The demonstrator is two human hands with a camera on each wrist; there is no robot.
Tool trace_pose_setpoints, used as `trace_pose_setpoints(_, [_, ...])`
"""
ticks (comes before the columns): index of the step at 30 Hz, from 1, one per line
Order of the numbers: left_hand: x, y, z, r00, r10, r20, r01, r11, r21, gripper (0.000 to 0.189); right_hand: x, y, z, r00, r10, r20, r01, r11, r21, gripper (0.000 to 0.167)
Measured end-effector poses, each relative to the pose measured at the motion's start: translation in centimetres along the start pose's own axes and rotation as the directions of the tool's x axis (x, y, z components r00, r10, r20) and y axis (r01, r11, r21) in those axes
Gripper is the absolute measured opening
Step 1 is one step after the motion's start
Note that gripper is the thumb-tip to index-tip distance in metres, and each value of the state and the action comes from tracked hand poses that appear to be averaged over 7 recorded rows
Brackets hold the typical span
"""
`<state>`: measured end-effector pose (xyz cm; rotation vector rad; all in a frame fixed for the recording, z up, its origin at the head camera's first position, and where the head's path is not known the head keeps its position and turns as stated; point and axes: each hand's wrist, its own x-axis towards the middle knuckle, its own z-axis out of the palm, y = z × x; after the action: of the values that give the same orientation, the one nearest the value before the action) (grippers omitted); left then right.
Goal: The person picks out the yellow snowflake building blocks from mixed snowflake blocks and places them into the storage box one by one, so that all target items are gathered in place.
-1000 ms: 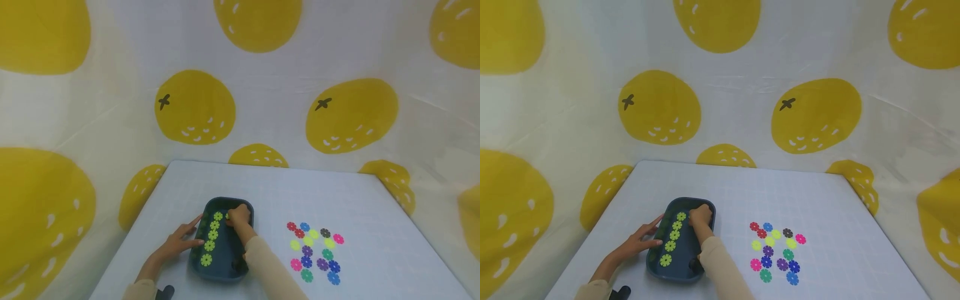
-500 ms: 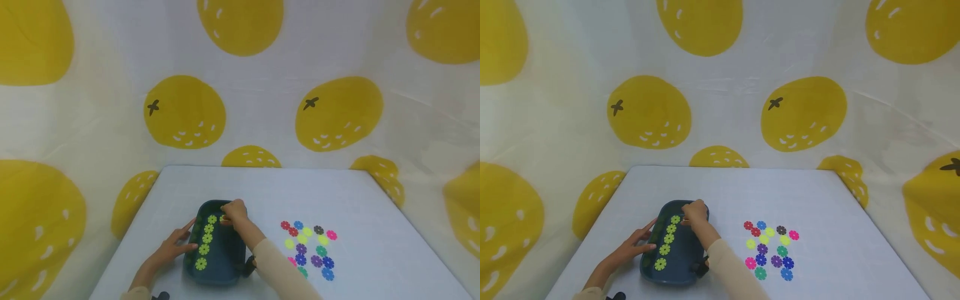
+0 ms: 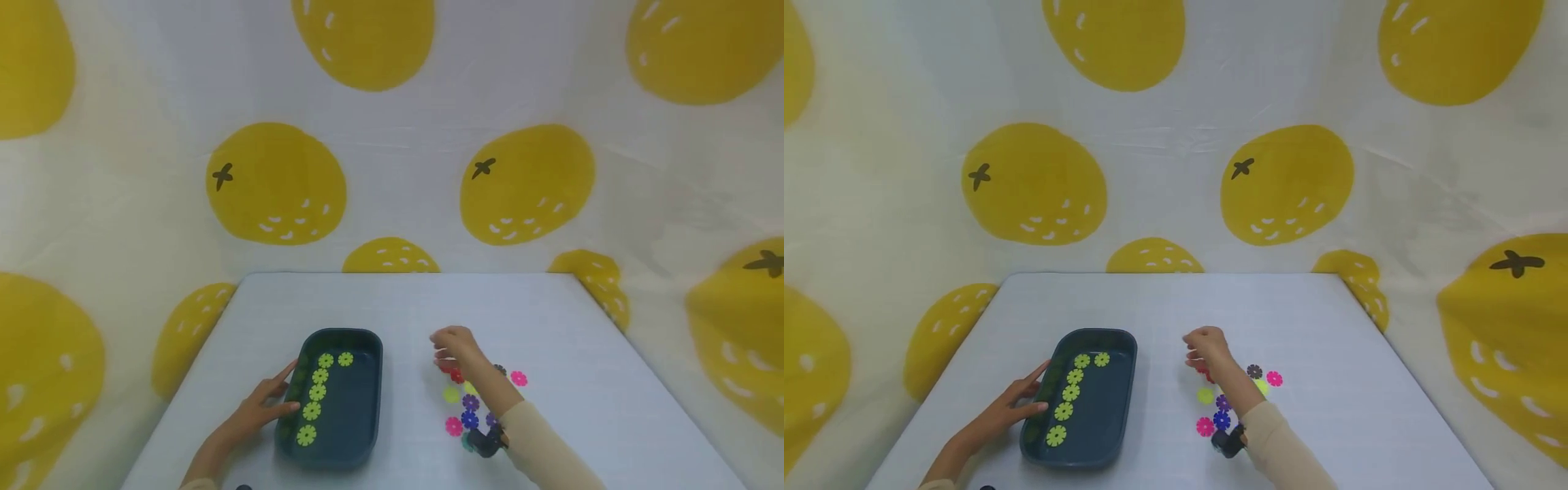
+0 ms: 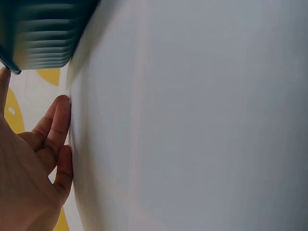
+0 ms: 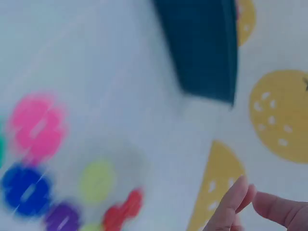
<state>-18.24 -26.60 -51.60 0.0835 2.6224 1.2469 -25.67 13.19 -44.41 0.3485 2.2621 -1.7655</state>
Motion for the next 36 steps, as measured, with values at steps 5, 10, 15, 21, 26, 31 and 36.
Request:
trace_pose_setpoints(5, [-0.3,-0.5,-0.4,1.0,0.015,0.008,-0.015,1.0,0.025,0.083,0.2,3.6,-5.0,0.998,-0.051,-0.033,0.046,0.99,-0.136,0.031])
trace_pose_setpoints(10, [-0.6,-0.9,-1.0,1.0,0.021,0.018,-0.022,0.999,0.032,0.083,0.4,6.8,-9.1,0.99,-0.139,0.019,0.137,0.924,-0.358,0.025])
trace_pose_setpoints(15, [-0.7,-0.9,-1.7,0.999,0.026,0.028,-0.027,0.999,0.041,0.084,0.8,8.6,-12.5,0.937,-0.224,0.268,0.331,0.816,-0.475,0.03])
trace_pose_setpoints(21, [-0.5,-1.2,-1.9,0.998,0.045,0.041,-0.047,0.998,0.052,0.084,1.4,9.5,-14.2,0.91,-0.215,0.355,0.384,0.761,-0.523,0.038])
trace_pose_setpoints(26, [-0.2,-1.3,-1.6,0.997,0.012,0.076,-0.015,0.999,0.042,0.085,1.5,9.6,-14.5,0.915,-0.205,0.348,0.378,0.738,-0.559,0.036])
trace_pose_setpoints(31, [0.2,-0.8,-1.1,0.996,-0.014,0.093,0.012,1.0,0.023,0.087,1.4,9.5,-14.7,0.905,-0.209,0.37,0.402,0.704,-0.586,0.034])
trace_pose_setpoints(36, [0.8,-0.2,-0.6,0.994,-0.022,0.11,0.02,1.0,0.02,0.09,1.5,9.5,-15.2,0.884,-0.237,0.403,0.454,0.646,-0.614,0.033])
